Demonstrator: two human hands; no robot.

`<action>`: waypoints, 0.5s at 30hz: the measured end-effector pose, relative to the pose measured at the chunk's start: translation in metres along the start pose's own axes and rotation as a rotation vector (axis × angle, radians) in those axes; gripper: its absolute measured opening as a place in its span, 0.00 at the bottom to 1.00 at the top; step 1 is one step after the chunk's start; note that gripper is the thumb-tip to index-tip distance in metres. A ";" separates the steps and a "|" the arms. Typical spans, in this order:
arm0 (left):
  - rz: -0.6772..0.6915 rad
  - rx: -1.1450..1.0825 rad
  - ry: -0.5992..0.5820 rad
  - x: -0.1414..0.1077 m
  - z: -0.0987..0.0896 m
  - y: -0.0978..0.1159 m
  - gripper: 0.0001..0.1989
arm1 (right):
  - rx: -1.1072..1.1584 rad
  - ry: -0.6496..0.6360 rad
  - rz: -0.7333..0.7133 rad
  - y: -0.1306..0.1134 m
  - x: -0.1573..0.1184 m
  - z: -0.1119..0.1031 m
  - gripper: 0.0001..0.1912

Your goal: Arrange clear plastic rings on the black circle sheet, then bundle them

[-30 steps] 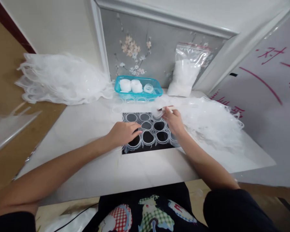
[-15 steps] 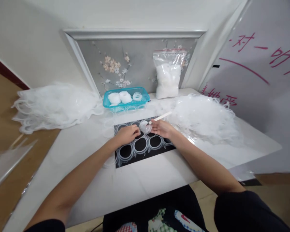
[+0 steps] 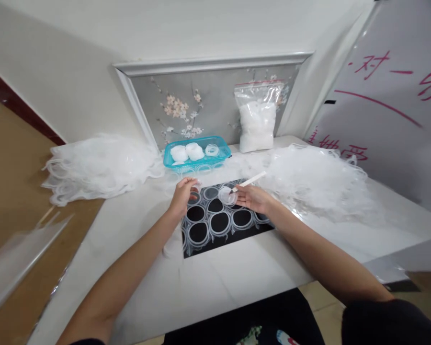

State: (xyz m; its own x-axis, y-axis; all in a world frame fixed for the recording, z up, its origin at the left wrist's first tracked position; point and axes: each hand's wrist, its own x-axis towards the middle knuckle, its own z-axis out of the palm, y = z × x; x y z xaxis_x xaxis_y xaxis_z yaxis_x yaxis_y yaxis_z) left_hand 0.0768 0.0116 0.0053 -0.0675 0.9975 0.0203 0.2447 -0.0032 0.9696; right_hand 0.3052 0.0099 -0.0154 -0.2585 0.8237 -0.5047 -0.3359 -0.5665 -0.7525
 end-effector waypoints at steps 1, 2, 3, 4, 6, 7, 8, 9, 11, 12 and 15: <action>0.038 -0.006 0.004 -0.004 0.002 0.005 0.12 | 0.017 -0.036 -0.007 0.000 -0.003 0.002 0.12; 0.093 0.019 0.000 -0.009 0.004 0.009 0.12 | 0.042 -0.085 -0.007 0.000 -0.006 0.004 0.12; 0.167 0.079 -0.009 -0.015 0.006 0.013 0.12 | 0.073 -0.139 0.000 0.001 -0.010 0.006 0.11; 0.259 0.176 -0.023 -0.021 0.009 0.016 0.10 | 0.110 -0.192 0.010 0.002 -0.014 0.009 0.11; 0.484 0.433 -0.057 -0.035 0.016 0.021 0.07 | 0.200 -0.270 0.013 0.003 -0.022 0.014 0.11; 0.601 0.554 -0.077 -0.040 0.018 0.022 0.07 | 0.243 -0.300 0.008 0.004 -0.025 0.016 0.10; 0.706 0.644 -0.099 -0.045 0.020 0.022 0.07 | 0.279 -0.327 0.006 0.005 -0.028 0.018 0.11; 0.799 0.709 -0.120 -0.048 0.022 0.022 0.08 | 0.308 -0.350 0.007 0.005 -0.030 0.019 0.12; 0.923 0.770 -0.141 -0.051 0.023 0.021 0.12 | 0.343 -0.377 0.011 0.006 -0.032 0.020 0.15; 0.949 0.777 -0.143 -0.050 0.022 0.021 0.14 | 0.353 -0.380 0.015 0.006 -0.033 0.020 0.15; 0.930 0.761 -0.141 -0.046 0.019 0.018 0.18 | 0.372 -0.373 0.022 0.007 -0.031 0.019 0.14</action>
State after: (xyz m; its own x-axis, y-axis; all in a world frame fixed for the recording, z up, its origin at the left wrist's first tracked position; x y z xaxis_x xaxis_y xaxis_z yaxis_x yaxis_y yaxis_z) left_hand 0.1032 -0.0332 0.0174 0.5311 0.6352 0.5607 0.6534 -0.7284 0.2063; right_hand 0.2943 -0.0199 0.0033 -0.5512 0.7851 -0.2827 -0.6082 -0.6099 -0.5080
